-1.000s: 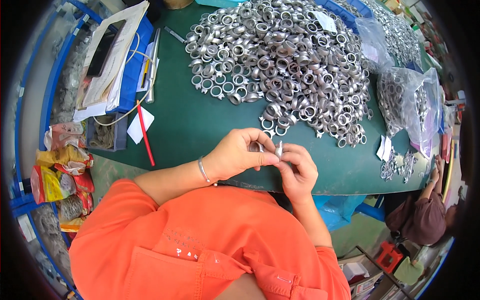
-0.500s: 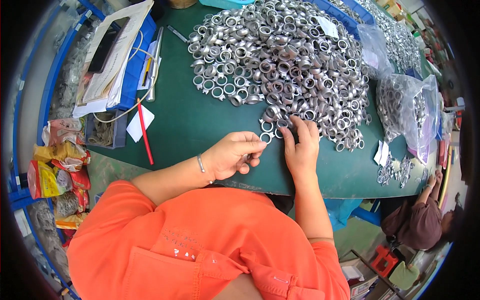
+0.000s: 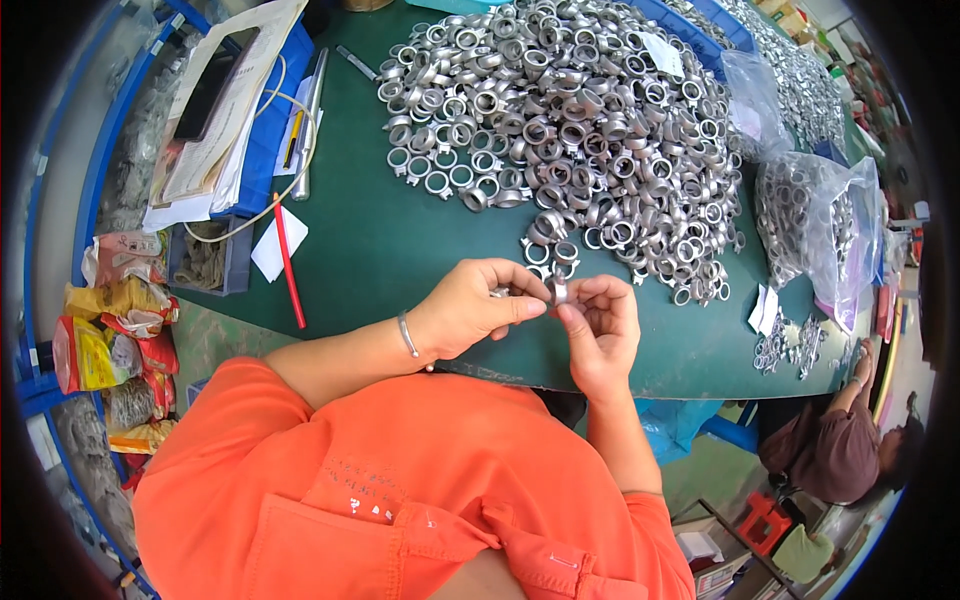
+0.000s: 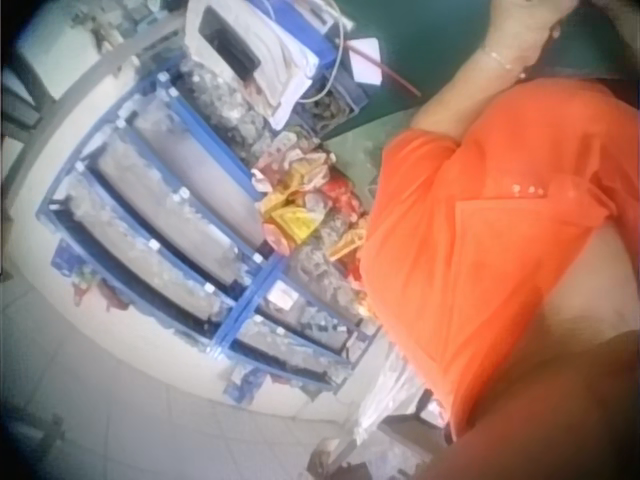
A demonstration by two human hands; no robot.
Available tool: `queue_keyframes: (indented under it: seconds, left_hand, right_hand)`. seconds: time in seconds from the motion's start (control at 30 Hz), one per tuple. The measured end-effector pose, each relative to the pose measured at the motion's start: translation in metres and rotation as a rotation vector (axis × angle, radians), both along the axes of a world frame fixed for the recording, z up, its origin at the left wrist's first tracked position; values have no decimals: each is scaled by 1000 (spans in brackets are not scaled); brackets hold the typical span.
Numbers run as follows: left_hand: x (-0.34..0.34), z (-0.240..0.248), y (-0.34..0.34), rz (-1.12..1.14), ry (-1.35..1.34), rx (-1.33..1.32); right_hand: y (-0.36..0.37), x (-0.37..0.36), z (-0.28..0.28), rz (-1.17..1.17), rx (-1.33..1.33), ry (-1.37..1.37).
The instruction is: The person fits small metal rings onto larger metal components by hand, handling them one at a time over a green work surface.
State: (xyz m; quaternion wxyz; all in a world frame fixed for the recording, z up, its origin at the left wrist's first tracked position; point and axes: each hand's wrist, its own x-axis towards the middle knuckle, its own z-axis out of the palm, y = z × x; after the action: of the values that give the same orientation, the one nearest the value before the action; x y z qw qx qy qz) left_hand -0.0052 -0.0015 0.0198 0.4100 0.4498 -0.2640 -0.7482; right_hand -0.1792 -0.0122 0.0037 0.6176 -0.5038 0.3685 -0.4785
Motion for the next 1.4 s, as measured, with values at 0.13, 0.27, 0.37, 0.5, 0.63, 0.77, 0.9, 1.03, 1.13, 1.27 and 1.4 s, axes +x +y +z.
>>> queue_keyframes:
  seconds: [0.13,0.27,0.37,0.5,0.63,0.77,0.9,1.03,1.13,1.27,1.4]
  left_hand:
    - [2,3,0,-38,-62,-52]
    - [1,-2,1,-24,-228,-301]
    - [1,-2,2,-20,-335,-435]
    - [2,2,3,-34,-417,-532]
    - [0,0,3,-36,-320,-406]
    - [2,8,-3,5,146,193]
    - [7,-10,3,-54,286,324]
    - [4,-12,4,-87,167,195]
    - [2,-7,2,-19,46,135]
    - [2,-2,-1,40,10,100]
    - [3,2,-1,-13,85,93]
  right_hand:
    - [4,-2,-6,34,-277,172]
    - [1,-3,-1,65,-404,226]
    - [-1,1,0,-45,-96,54]
    - [-8,-2,9,123,248,-43]
    - [-5,1,5,112,127,-169]
    - [-6,0,8,16,-486,258]
    - [-13,4,11,0,-610,496]
    - [-34,3,-7,-164,-676,923]
    - [-38,1,-14,-148,-643,910]
    - [-28,-3,-11,-31,-371,396]
    - [-16,-3,-4,115,-314,239]
